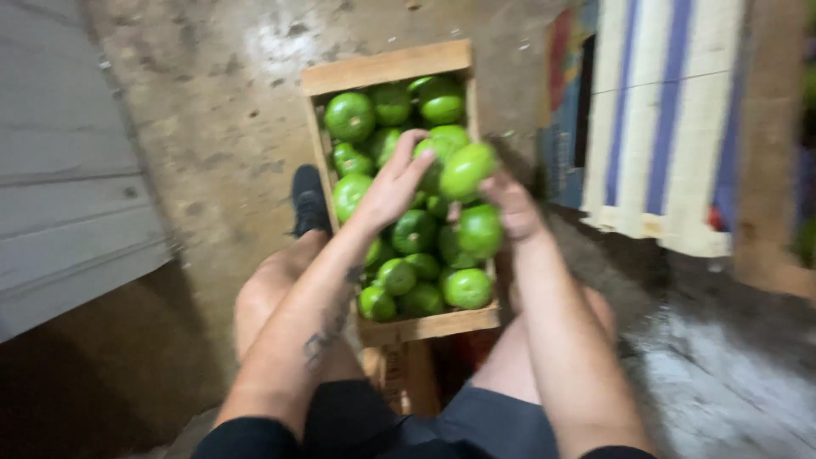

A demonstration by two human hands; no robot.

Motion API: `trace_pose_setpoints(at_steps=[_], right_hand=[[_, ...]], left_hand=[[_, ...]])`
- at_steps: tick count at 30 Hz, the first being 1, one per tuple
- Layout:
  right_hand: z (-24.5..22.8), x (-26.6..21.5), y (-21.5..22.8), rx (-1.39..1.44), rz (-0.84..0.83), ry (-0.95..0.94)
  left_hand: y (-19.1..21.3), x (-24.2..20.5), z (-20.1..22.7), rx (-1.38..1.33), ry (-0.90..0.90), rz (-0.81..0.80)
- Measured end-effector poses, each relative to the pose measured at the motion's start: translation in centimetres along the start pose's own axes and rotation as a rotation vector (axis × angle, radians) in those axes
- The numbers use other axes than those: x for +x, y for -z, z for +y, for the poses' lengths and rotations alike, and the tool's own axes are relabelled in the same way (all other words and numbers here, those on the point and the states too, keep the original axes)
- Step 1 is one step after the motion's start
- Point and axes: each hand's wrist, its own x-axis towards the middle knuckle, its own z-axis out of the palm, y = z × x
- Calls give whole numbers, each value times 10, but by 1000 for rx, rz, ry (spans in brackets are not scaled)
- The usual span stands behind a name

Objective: The person picks green tomatoes from a wooden crate, rotates them to inspect the surface, and places them into a second wooden crate. The person repeats this pick-and-place cycle throughout the clip.

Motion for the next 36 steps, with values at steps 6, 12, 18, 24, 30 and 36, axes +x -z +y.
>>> trace_pose_setpoints(at_steps=[6, 12, 18, 24, 30, 36], right_hand=[[-8, -15, -16, -77, -40, 11], [-22, -24, -28, -311, -119, 58], [-166, -115, -82, -294, -378, 440], [-363, -146, -49, -826, 73, 1283], [-435, -138, 9, -1326, 647, 710], [-499, -73, 149, -1691, 1004, 162]], left_hand=[[-2, 11, -37, 31, -319, -95], [-2, 4, -23, -38, -56, -161], [4, 37, -60, -199, -339, 61], [-6, 12, -18, -35, -218, 126], [-6, 13, -28, 304, -193, 126], [5, 19, -31, 380, -116, 70]])
